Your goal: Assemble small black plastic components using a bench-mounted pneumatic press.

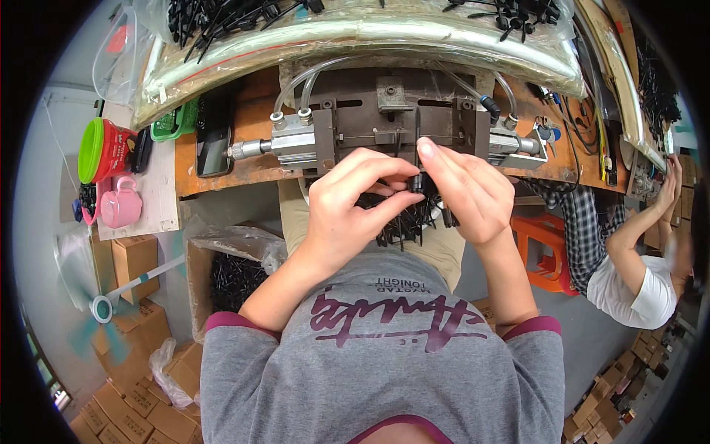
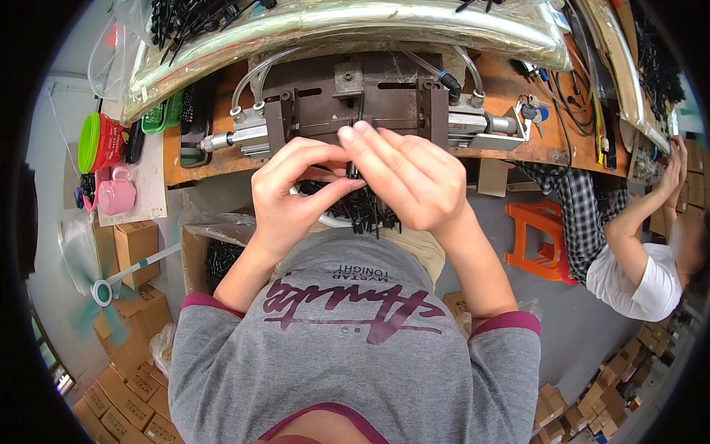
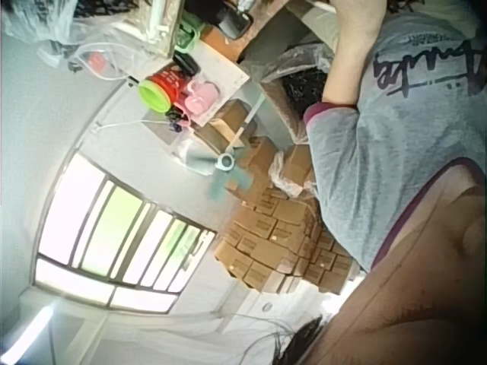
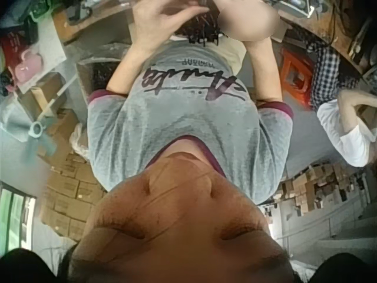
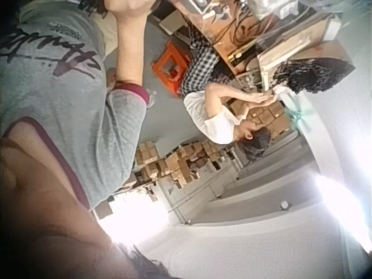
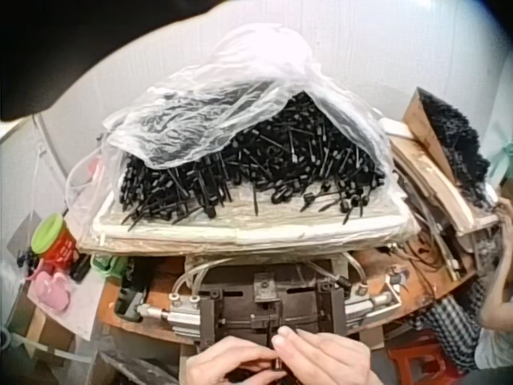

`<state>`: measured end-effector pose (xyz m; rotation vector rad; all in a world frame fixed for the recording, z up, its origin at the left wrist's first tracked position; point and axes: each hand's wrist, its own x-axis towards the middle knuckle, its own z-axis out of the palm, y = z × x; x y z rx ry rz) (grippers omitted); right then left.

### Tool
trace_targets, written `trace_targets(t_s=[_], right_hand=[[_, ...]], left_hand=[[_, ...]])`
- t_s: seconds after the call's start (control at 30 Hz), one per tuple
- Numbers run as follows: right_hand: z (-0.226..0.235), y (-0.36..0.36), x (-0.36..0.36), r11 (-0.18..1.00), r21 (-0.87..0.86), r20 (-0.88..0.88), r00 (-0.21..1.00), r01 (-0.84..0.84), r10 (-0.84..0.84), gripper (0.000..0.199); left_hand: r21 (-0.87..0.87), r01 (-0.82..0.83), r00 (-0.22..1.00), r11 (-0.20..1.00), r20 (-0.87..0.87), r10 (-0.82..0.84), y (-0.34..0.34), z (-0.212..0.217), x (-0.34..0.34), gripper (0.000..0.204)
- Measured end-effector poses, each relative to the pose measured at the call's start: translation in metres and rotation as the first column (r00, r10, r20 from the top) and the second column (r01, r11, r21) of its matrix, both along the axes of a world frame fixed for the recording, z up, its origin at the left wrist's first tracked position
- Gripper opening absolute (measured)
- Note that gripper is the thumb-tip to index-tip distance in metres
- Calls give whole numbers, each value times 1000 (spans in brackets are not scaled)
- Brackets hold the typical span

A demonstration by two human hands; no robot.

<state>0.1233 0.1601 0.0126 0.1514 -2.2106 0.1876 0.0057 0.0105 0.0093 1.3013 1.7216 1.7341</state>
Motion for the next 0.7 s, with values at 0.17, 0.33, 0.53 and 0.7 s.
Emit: trace_targets(t_s=[0.17,0.33,0.53,0.7], right_hand=[[-5,2,10,986,-132,71,993,104,-95,34],[-11,1,9,949,-278,12,989,146,-149,35],[-5,3,22,888,-459,62,997,-18,52,73],[-10,-3,26,770,-638,-12,1000,-17,12,58]], left_hand=[[-82,-129,890,988,-450,79,-3,-13,-2,27],[-175,-194,741,965,-671,27,-3,-35,1,28],[-185,-203,674,962,-739,0,4,-35,-3,25],[-257,-207,673,944,-738,-53,4,-30,-3,25]])
